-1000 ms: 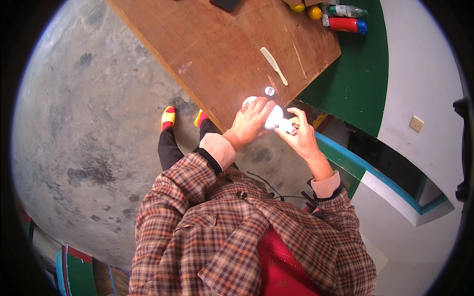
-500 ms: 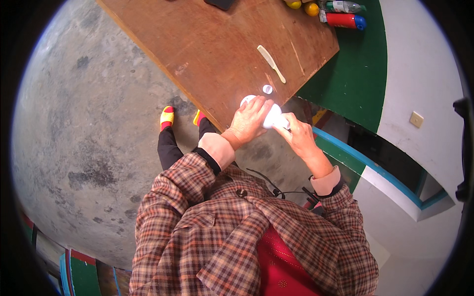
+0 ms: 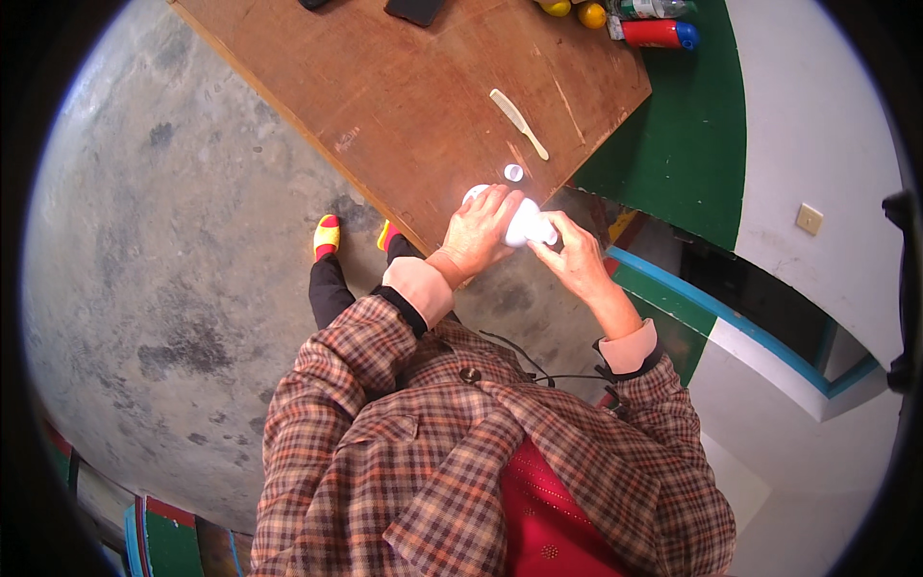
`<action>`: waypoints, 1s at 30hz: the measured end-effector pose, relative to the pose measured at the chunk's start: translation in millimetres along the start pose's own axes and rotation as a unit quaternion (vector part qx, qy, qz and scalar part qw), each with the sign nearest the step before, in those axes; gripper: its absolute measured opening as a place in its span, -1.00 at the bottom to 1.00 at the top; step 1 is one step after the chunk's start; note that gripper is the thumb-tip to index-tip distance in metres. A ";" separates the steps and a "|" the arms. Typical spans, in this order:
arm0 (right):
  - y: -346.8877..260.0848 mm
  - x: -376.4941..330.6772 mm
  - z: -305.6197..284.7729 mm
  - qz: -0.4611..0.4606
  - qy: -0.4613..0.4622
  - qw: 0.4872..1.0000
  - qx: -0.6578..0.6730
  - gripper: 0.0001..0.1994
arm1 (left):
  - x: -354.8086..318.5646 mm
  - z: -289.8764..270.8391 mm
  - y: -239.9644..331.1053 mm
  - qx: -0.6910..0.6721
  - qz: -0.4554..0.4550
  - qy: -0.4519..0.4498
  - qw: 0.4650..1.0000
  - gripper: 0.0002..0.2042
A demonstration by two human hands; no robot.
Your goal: The person retrieves a white plastic bottle from a cabinet, removes the pump dispenser, and places it on a table. They then insert a thin stick into the bottle, retrieve a screwdriver, and use it to tighten the pump mechanism before reattaching the pump to the bottle.
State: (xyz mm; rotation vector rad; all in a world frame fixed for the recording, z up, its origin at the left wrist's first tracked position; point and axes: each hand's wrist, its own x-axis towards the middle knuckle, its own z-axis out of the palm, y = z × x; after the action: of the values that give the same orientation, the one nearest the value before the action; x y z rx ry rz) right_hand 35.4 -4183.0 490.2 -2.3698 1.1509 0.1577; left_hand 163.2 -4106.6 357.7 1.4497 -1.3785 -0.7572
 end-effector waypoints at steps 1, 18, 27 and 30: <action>2.6 -0.7 0.5 -0.008 0.002 1.000 -0.002 -0.63 | 0.3 0.3 0.1 0.001 0.001 0.002 1.000 -0.28; -6.9 -6.4 19.6 0.208 0.030 0.977 0.031 -0.57 | -1.3 6.9 -0.1 0.025 0.010 0.004 1.000 -0.22; -3.2 -3.0 -26.5 -0.134 0.001 0.975 -0.178 -0.57 | 1.6 10.9 -3.2 0.049 0.019 0.004 0.999 -0.29; 2.9 4.9 -27.2 -0.181 -0.028 0.955 -0.231 -0.68 | 2.1 10.1 -2.9 0.053 0.013 -0.001 0.999 -0.30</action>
State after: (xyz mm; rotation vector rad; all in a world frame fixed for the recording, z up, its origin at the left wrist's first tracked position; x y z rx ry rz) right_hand 33.3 -4201.0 511.2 -2.9192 0.6829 0.4007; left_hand 155.4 -4111.1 352.0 1.5092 -1.4556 -0.6777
